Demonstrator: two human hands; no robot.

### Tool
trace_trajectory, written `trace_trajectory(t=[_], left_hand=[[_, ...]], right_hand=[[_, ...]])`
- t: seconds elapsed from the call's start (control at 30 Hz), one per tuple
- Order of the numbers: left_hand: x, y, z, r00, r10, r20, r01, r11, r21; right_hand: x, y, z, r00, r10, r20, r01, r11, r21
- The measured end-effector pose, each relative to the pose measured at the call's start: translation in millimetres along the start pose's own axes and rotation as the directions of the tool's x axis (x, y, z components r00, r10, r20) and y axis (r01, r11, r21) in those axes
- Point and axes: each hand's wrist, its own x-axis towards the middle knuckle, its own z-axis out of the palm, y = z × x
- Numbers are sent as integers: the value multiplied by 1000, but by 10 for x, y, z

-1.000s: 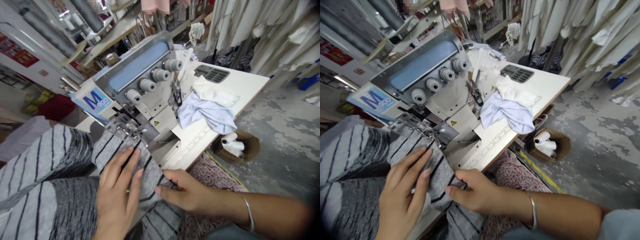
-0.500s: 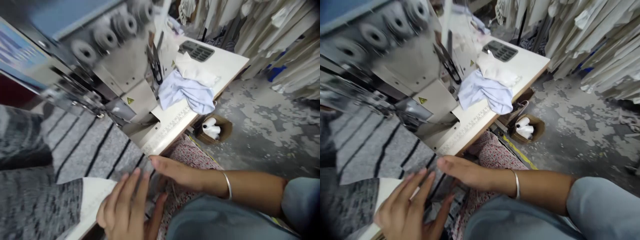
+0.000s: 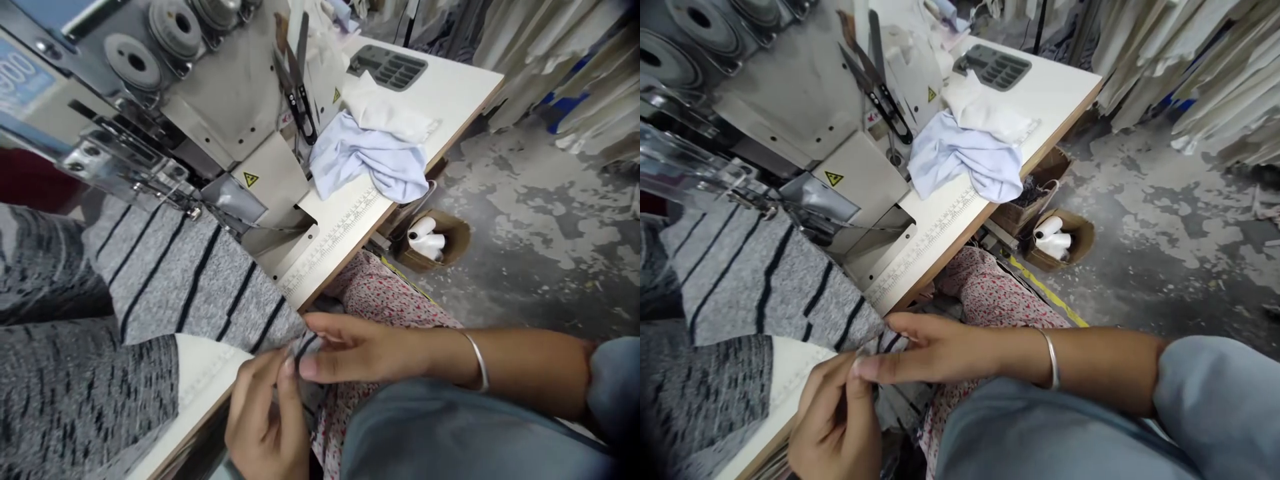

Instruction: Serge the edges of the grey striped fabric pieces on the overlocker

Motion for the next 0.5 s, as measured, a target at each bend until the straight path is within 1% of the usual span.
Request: trace_trajectory(t=[0.03,0.07,0.1,0.13,0.2,0.23,0.27,0.37,0.43,0.5], left_hand=[[-18,-3,1,1000,-12,1,12,1000,6],[-38,-13,-3,1000,8,0,-8,999,34],[-58,-29,-10,998,62,7,-62,994,87],[-77,-48,-21,990,139,35,-143,977,156],[-103,-83,-44,950,287,125,-311,911,271],[-106,-95,-53,929,332,164,-367,884,289],[-101,-102,-59,916,357,184,-397,876,274],[-51,-94,-60,923,349,160,-377,905,199],[-10,-86,-57,935,318,153,-344,919,193],[22,-87,-63,943,291,163,-320,928,190]], right_hand=[[-12,18,3,1000,-18,-5,18,1000,18],[-24,40,6,999,-30,-14,30,999,38],[-38,63,10,999,-31,-30,32,998,46],[-52,84,14,999,-21,-48,23,999,43],[-81,101,29,998,16,-53,-12,998,62],[-94,96,38,999,28,-45,-25,997,79],[-104,82,48,998,32,-45,-28,996,84],[-117,18,68,997,6,-78,-6,1000,3],[-119,-16,67,996,-11,-94,4,997,-72],[-126,-29,55,995,-38,-89,28,994,-107]])
